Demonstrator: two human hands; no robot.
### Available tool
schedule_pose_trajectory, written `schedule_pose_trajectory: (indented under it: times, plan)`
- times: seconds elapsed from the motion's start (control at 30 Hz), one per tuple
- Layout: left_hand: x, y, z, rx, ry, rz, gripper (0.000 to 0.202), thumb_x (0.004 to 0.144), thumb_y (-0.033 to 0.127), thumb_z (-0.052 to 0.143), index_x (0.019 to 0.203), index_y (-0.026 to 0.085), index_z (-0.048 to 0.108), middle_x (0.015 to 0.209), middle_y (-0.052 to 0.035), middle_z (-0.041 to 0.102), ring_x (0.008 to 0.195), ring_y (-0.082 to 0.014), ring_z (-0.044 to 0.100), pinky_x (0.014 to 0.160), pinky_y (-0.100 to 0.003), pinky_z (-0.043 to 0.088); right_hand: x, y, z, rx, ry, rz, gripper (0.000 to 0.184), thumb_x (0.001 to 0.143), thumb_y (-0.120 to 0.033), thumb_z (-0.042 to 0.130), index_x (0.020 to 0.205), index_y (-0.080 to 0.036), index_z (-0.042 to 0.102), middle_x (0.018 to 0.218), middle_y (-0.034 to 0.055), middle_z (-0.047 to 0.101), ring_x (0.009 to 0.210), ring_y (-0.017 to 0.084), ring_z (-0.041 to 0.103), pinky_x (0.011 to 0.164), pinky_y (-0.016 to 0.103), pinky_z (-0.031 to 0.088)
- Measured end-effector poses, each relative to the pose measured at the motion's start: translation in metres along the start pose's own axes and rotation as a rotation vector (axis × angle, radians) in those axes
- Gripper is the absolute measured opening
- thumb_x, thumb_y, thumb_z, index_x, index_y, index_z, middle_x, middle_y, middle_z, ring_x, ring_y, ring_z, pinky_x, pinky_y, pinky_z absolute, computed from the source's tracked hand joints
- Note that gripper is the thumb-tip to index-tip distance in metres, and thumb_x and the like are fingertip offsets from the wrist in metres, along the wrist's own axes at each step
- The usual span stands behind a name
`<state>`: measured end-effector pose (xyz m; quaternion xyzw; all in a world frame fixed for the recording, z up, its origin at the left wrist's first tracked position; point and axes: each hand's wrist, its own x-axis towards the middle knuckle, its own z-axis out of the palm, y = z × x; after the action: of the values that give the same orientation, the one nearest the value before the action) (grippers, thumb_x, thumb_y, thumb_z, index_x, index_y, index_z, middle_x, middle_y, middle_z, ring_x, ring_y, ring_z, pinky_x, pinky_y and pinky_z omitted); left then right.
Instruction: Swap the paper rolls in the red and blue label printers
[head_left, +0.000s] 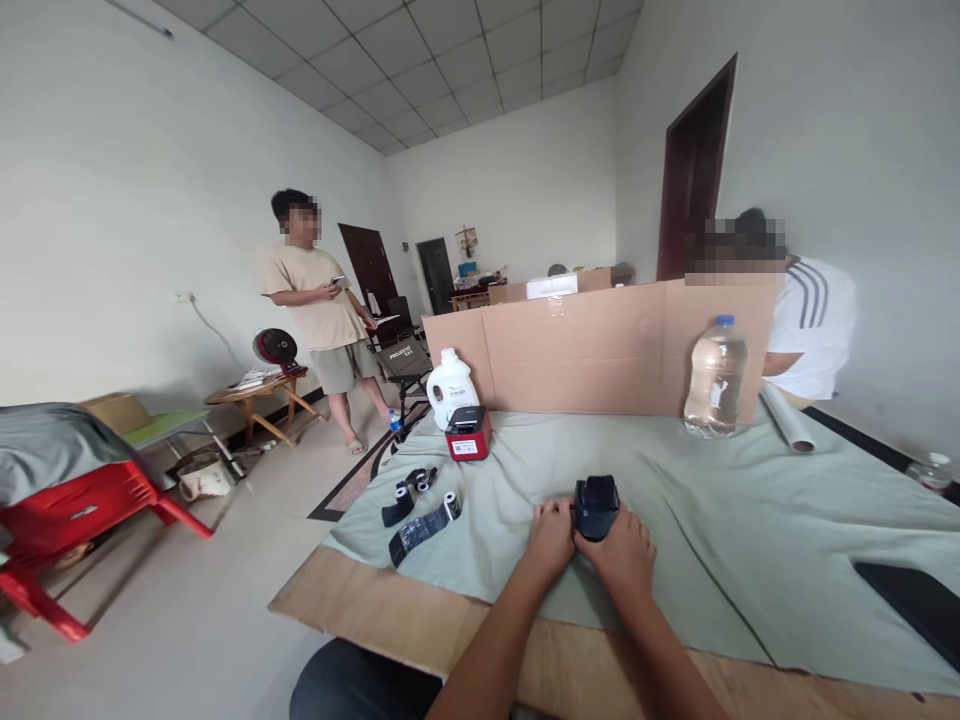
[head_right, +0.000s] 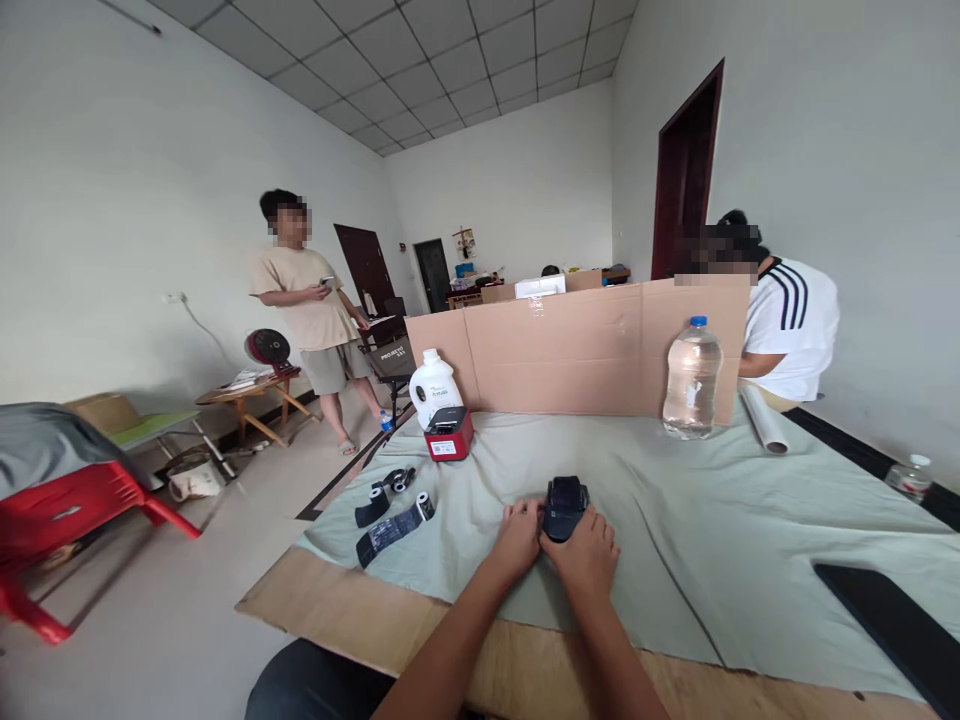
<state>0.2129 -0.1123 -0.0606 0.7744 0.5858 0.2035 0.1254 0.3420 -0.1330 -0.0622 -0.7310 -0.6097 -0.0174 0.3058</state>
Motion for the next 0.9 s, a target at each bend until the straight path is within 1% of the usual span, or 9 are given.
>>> schedule_pose_trajectory:
  times: [0.2,0.3,0.37,0.43,0.5,0.6,0.73,0.8,0.9]
  plan:
    - [0.003,-0.001,-0.008,0.084,-0.051,0.061,0.053,0.086,0.011,0.042,0.138,0.013,0.050,0.132,-0.0159,0.062,0.122,-0.0299,0.051,0.106,-0.043,0.031,0.007,0.001,-0.003,-0.020,0.008,-0.027,0.062,0.074,-0.054,0.071,0.113,-0.008,0.054,0.102,0.0196,0.065,0.100,0.038,0.065,0.080,0.040,0.046]
    - [0.001,-0.004,-0.009,0.049,-0.053,0.073,0.056,0.082,0.010,0.045,0.138,0.015,0.050,0.133,-0.0140,0.062,0.123,-0.0298,0.050,0.108,-0.044,0.029,0.011,0.011,-0.001,-0.034,-0.034,-0.111,0.053,0.076,-0.053,0.069,0.106,-0.012,0.056,0.099,0.0190,0.066,0.097,0.037,0.066,0.079,0.040,0.047]
    - [0.000,-0.008,-0.006,-0.030,-0.027,0.051,0.059,0.079,0.008,0.044,0.136,0.017,0.050,0.136,-0.0113,0.062,0.125,-0.0282,0.049,0.108,-0.043,0.029,0.012,0.024,0.004,-0.032,-0.043,-0.210,0.055,0.077,-0.054,0.068,0.110,-0.011,0.056,0.101,0.0198,0.067,0.098,0.038,0.066,0.081,0.041,0.048]
    - [-0.001,-0.013,-0.002,-0.144,0.012,0.014,0.060,0.075,0.005,0.042,0.134,0.019,0.051,0.138,-0.0086,0.061,0.128,-0.0254,0.048,0.110,-0.042,0.028,0.011,0.039,0.013,-0.011,-0.018,-0.298,0.062,0.077,-0.054,0.066,0.120,-0.010,0.053,0.107,0.0207,0.067,0.101,0.038,0.065,0.085,0.043,0.048]
    - [0.000,-0.019,0.001,-0.262,0.039,-0.022,0.060,0.073,0.006,0.042,0.131,0.019,0.052,0.138,-0.0073,0.061,0.130,-0.0233,0.047,0.112,-0.041,0.026,0.011,0.051,0.022,0.019,0.008,-0.339,0.068,0.078,-0.053,0.063,0.128,-0.010,0.050,0.111,0.0206,0.066,0.104,0.038,0.065,0.087,0.044,0.048]
    - [0.003,-0.024,0.000,-0.387,0.054,-0.048,0.057,0.071,0.010,0.045,0.127,0.019,0.053,0.137,-0.0068,0.062,0.131,-0.0231,0.046,0.114,-0.041,0.025,0.013,0.061,0.031,0.085,0.031,-0.343,0.070,0.082,-0.056,0.058,0.133,-0.009,0.049,0.113,0.0208,0.066,0.106,0.038,0.063,0.090,0.047,0.049]
    - [0.005,-0.024,-0.005,-0.431,0.067,-0.037,0.055,0.071,0.012,0.046,0.125,0.020,0.055,0.136,-0.0058,0.063,0.129,-0.0233,0.047,0.113,-0.042,0.027,0.023,0.069,0.035,0.222,0.071,-0.355,0.065,0.089,-0.057,0.044,0.133,-0.009,0.054,0.136,0.0230,0.057,0.127,0.038,0.052,0.109,0.052,0.040]
    - [0.006,-0.023,-0.006,-0.424,0.069,-0.030,0.056,0.069,0.011,0.046,0.124,0.020,0.056,0.135,-0.0060,0.064,0.128,-0.0239,0.048,0.111,-0.042,0.030,0.033,0.072,0.036,0.292,0.040,-0.351,0.063,0.093,-0.052,0.038,0.137,-0.011,0.054,0.146,0.0197,0.052,0.138,0.036,0.044,0.116,0.053,0.033]
    - [0.007,-0.025,-0.005,-0.420,0.070,-0.018,0.057,0.068,0.010,0.046,0.124,0.020,0.056,0.135,-0.0067,0.065,0.126,-0.0252,0.050,0.109,-0.044,0.032,0.054,0.070,0.034,0.428,-0.063,-0.288,0.061,0.095,-0.046,0.031,0.142,-0.013,0.052,0.150,0.0138,0.052,0.145,0.031,0.037,0.120,0.050,0.030]
